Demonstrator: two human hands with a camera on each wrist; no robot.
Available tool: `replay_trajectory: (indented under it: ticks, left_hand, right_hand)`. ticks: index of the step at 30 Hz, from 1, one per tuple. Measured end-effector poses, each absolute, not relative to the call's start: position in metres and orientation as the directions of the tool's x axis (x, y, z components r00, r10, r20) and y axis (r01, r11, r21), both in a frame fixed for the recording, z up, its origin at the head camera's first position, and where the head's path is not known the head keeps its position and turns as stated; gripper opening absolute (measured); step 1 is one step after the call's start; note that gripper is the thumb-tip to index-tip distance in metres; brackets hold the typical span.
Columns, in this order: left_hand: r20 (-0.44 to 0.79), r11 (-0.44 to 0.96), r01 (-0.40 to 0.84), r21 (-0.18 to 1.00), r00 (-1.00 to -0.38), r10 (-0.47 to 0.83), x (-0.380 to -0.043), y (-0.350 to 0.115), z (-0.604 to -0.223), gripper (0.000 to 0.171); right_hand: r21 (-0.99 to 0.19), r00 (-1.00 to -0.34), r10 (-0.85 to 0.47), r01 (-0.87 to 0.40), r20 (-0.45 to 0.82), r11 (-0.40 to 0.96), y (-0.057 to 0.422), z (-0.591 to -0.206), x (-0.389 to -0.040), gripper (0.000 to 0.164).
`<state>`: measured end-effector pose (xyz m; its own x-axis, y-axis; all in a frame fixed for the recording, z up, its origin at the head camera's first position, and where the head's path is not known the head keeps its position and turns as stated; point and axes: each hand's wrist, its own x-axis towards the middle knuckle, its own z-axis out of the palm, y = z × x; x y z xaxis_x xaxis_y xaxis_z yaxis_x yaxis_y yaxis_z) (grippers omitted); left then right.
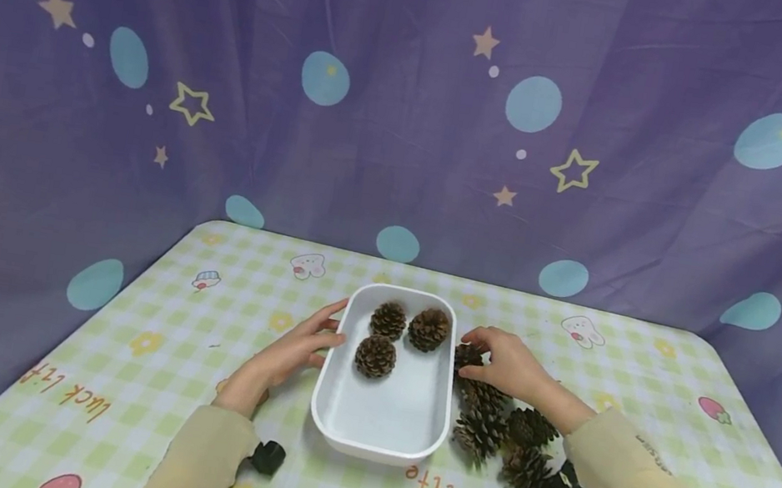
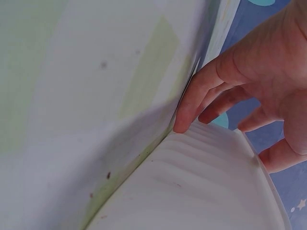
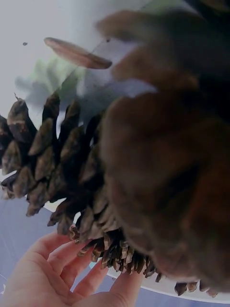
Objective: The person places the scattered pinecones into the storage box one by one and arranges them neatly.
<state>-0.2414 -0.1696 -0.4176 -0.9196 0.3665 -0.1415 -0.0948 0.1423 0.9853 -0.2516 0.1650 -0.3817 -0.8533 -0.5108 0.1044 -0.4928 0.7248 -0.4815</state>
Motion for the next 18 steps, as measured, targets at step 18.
replay_trajectory:
  ticks: [18]
  left_hand:
    - [-0.156,0.161,-0.105,0.981,-0.922,0.353,-0.2424,-0.1686,-0.4164,0.06]
  right_hand:
    - [-0.426,-0.85,-0.487,-0.524,0.203,0.737,0.1726,-0.3747,-0.2522,0.043]
